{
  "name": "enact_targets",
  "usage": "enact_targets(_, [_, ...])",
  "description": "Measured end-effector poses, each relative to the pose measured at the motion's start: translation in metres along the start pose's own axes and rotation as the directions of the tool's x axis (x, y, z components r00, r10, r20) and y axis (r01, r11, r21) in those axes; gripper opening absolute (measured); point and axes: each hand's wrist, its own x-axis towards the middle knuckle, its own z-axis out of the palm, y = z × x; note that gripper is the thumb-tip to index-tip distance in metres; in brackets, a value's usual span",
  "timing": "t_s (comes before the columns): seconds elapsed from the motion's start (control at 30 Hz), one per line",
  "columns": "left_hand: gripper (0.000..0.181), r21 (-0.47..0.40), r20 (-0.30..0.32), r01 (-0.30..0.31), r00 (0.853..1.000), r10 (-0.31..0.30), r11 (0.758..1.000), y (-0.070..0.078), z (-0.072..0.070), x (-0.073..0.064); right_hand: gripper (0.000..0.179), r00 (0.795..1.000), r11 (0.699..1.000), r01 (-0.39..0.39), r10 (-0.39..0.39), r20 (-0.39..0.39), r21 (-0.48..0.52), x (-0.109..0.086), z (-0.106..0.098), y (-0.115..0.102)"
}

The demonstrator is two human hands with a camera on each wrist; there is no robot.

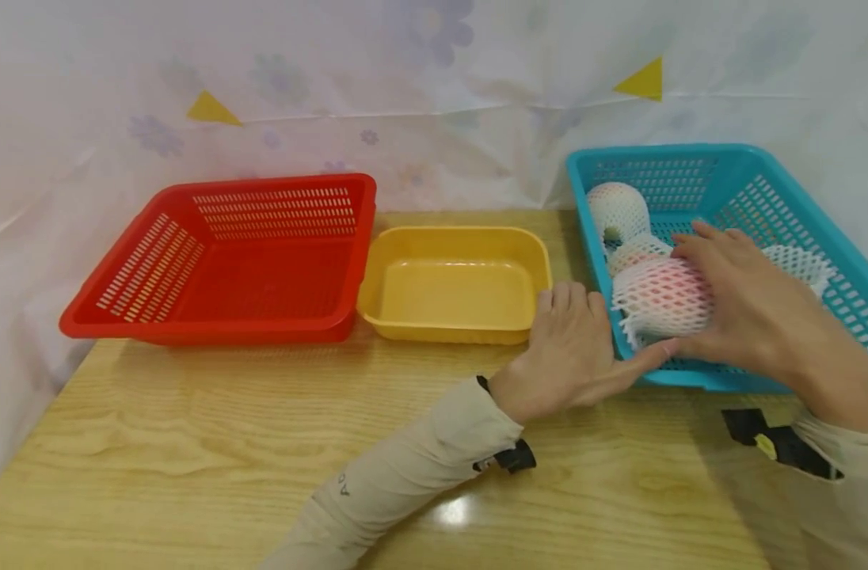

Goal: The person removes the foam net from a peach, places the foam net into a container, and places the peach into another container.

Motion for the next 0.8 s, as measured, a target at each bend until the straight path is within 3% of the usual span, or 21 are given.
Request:
enact_targets(0.17, [0.077,0.002,-0.025,-0.038,0.999,0.038,0.999,-0.004,-0.007,-0.007,0.11,0.998,0.999,0.007,-0.01,-0.069,-0.05,-0.005,-0.009,-0.012])
enact_targets(0.43, [0.064,0.012,-0.146,-0.131,0.981,0.131,0.991,-0.02,-0.024,-0.027,0.123,0.98,0.997,0.065,-0.07,-0.187,-0.035,-0.008,-0.021,-0.029])
enact_targets(0.63, [0.028,0.0,-0.133,-0.177,0.975,0.176,0.984,-0.045,-0.035,-0.043,0.115,0.956,0.995,0.097,-0.092,-0.277,0.004,-0.009,-0.022,-0.038])
enact_targets(0.73, [0.013,-0.006,-0.172,-0.163,0.972,0.16,0.987,-0.062,-0.035,-0.049,0.111,0.951,0.994,0.104,-0.094,-0.296,0.018,-0.01,-0.022,-0.043])
enact_targets(0.8, [0.012,0.004,-0.225,-0.156,0.962,0.153,0.988,-0.075,-0.033,-0.055,0.109,0.947,0.994,0.107,-0.093,-0.307,0.028,-0.01,-0.022,-0.049])
